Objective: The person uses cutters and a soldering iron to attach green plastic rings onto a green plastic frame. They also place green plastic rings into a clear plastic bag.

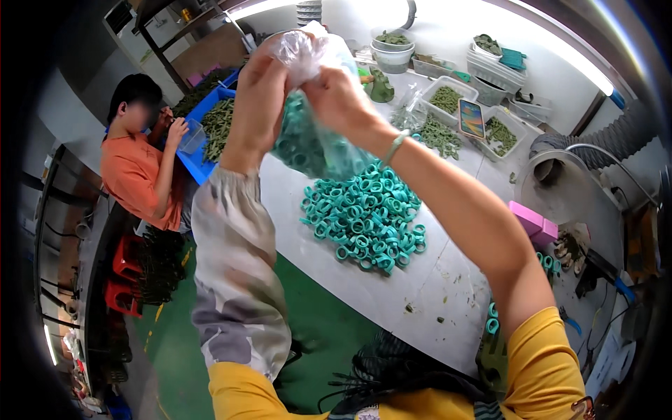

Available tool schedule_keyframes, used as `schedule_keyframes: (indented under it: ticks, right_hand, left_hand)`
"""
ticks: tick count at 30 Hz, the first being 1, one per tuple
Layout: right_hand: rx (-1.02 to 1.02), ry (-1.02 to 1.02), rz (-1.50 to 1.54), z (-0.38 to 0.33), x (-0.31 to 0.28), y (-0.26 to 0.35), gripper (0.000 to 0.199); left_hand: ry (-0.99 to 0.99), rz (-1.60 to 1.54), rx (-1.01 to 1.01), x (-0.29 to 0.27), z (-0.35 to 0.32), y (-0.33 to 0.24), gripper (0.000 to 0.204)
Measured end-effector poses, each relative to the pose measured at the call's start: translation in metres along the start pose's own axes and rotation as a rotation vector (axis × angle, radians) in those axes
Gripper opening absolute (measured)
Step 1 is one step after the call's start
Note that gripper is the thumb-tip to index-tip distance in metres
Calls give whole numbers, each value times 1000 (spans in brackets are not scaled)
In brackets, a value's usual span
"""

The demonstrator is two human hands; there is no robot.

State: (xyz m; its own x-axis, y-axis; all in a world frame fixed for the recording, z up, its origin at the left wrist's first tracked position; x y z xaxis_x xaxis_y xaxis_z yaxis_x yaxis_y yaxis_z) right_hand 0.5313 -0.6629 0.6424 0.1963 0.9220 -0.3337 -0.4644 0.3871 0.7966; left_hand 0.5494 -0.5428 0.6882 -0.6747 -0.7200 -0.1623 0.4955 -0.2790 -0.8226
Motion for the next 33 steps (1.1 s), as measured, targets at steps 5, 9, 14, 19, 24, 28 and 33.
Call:
schedule_keyframes:
  ticks: [5, 9, 14, 19, 24, 28, 33]
  right_hand:
    - [259, -1, 245, -43, -86, 1, 19]
    - [345, -60, 71, -84, -120, 3, 22]
    - [343, -144, -128, -115, -166, 15, 26]
    - [378, -222, 19, -124, -185, 25, 24]
    - [360, -161, 120, -128, -180, 16, 22]
    - [373, -128, 159, -133, -170, 14, 23]
    - [388, -93, 224, -144, -173, 7, 21]
  left_hand:
    - [-479, 245, 61, 58, -104, 61, 36]
    - [56, 588, -10, 175, -169, 91, 51]
    - [334, 743, 18, 218, -181, 134, 55]
    - [506, 1134, 55, 212, -162, 184, 42]
    - [442, 1256, 106, 170, -136, 218, 30]
    - [468, 1333, 88, 134, -116, 219, 33]
    - [480, 1153, 16, 144, -156, 165, 40]
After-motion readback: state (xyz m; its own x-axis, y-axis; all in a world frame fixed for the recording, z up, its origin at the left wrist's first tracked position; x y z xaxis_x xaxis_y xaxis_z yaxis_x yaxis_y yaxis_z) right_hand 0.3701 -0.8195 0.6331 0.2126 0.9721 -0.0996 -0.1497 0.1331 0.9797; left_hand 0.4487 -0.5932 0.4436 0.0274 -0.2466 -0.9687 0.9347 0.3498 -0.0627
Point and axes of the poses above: each hand's wrist, its own z-axis towards the middle knuckle, its own x-axis out of the palm, y = z × x, the point moved 2 cm from there along z, towards the middle knuckle, and after that the axes turned 14 degrees about y, right-handed, at the moved point
